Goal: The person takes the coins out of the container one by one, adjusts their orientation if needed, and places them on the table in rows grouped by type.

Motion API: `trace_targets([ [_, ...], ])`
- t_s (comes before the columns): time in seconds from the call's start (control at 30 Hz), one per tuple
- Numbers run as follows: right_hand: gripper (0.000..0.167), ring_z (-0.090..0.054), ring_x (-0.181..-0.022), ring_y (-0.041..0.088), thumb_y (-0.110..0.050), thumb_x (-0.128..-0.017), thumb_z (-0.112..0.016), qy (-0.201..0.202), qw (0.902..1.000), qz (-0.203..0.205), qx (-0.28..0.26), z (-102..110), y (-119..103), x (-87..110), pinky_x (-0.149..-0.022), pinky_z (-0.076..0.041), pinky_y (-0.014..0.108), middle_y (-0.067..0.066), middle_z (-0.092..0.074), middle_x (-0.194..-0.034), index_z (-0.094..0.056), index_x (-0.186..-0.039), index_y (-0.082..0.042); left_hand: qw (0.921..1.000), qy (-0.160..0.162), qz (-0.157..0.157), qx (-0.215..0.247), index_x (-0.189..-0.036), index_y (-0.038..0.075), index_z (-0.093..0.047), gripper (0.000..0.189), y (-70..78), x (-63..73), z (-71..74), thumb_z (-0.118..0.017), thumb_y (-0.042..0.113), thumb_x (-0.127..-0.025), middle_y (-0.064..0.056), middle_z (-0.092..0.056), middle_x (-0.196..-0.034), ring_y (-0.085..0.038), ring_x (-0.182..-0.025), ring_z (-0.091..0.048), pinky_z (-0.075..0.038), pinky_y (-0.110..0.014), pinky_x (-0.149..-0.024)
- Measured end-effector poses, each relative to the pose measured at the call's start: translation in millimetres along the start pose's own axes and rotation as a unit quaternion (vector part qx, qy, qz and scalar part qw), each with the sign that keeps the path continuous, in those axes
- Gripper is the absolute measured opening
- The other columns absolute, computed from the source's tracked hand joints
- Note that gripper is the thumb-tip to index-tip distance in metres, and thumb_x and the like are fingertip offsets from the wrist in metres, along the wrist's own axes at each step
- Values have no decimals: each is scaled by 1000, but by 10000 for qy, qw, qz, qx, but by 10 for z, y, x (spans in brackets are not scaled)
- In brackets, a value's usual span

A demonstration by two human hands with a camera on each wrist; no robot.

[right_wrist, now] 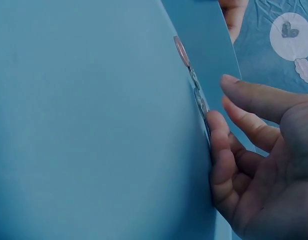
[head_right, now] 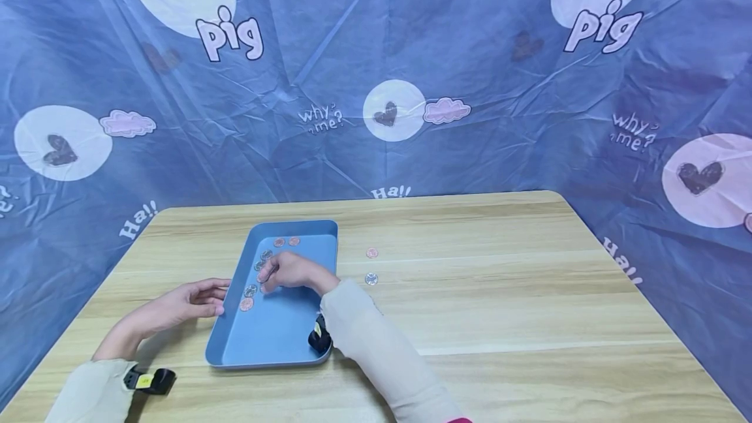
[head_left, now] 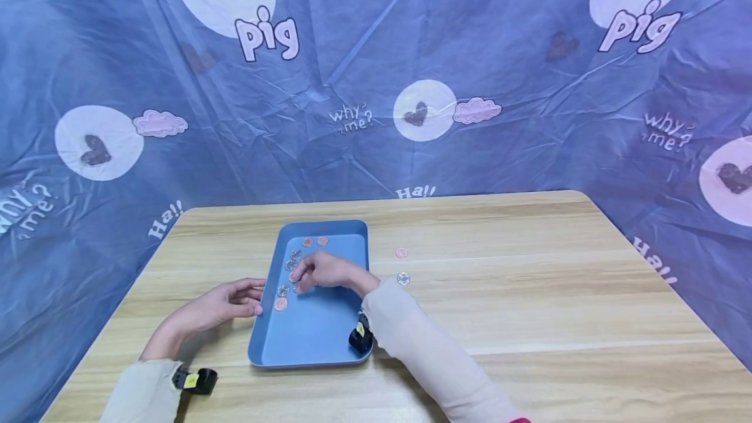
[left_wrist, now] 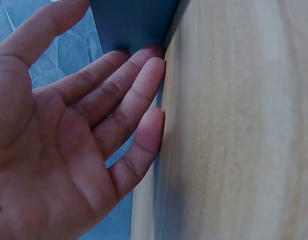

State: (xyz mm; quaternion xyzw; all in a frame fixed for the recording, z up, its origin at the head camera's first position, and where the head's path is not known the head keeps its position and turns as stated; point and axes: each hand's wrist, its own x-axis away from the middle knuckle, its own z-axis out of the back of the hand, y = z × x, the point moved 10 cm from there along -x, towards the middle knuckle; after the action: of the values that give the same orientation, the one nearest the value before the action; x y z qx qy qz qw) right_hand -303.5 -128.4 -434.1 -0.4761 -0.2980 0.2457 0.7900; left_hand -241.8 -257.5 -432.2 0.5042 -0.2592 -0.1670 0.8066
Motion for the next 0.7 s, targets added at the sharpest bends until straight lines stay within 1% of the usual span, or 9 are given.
trace_targets([
  [0.13,20,-48,-69,10,-2,-82,-73,-81,9991,-26,406,-12,23,-36,-62,-39,19,-3,-58,-77,-69,-101,-4,10000,20,-44,-33,-141,-19,-26,68,-1,2,10,-61,17,-95,-36,-50,-129,3,-101,-58,-49,-15,-88],
  [0.27,20,-45,-66,10,-5,-83,-73,-154,9968,-28,788,-15,30,-58,-61,-38,20,-4,-54,-73,-70,-103,-9,10000,9,-57,-56,-141,-19,-27,68,-4,-1,13,-61,17,-95,-36,-50,-129,4,-101,-58,-49,-15,-88],
  [0.57,17,-39,-53,8,-3,-87,-68,-294,9918,129,1238,-35,5,-72,-52,-34,19,-6,-49,-63,-72,-103,-9,10000,-17,-37,-65,-141,-19,-27,68,1,-1,8,-61,18,-95,-35,-51,-128,4,-101,-58,-50,-15,-87],
  [0.7,18,-36,-50,7,-5,-89,-66,-314,9903,74,1351,-30,9,-69,-50,-33,20,-7,-47,-61,-72,-105,-11,10000,-5,-39,-51,-141,-19,-27,68,12,-2,1,-60,18,-95,-35,-51,-129,2,-102,-58,-50,-15,-88],
])
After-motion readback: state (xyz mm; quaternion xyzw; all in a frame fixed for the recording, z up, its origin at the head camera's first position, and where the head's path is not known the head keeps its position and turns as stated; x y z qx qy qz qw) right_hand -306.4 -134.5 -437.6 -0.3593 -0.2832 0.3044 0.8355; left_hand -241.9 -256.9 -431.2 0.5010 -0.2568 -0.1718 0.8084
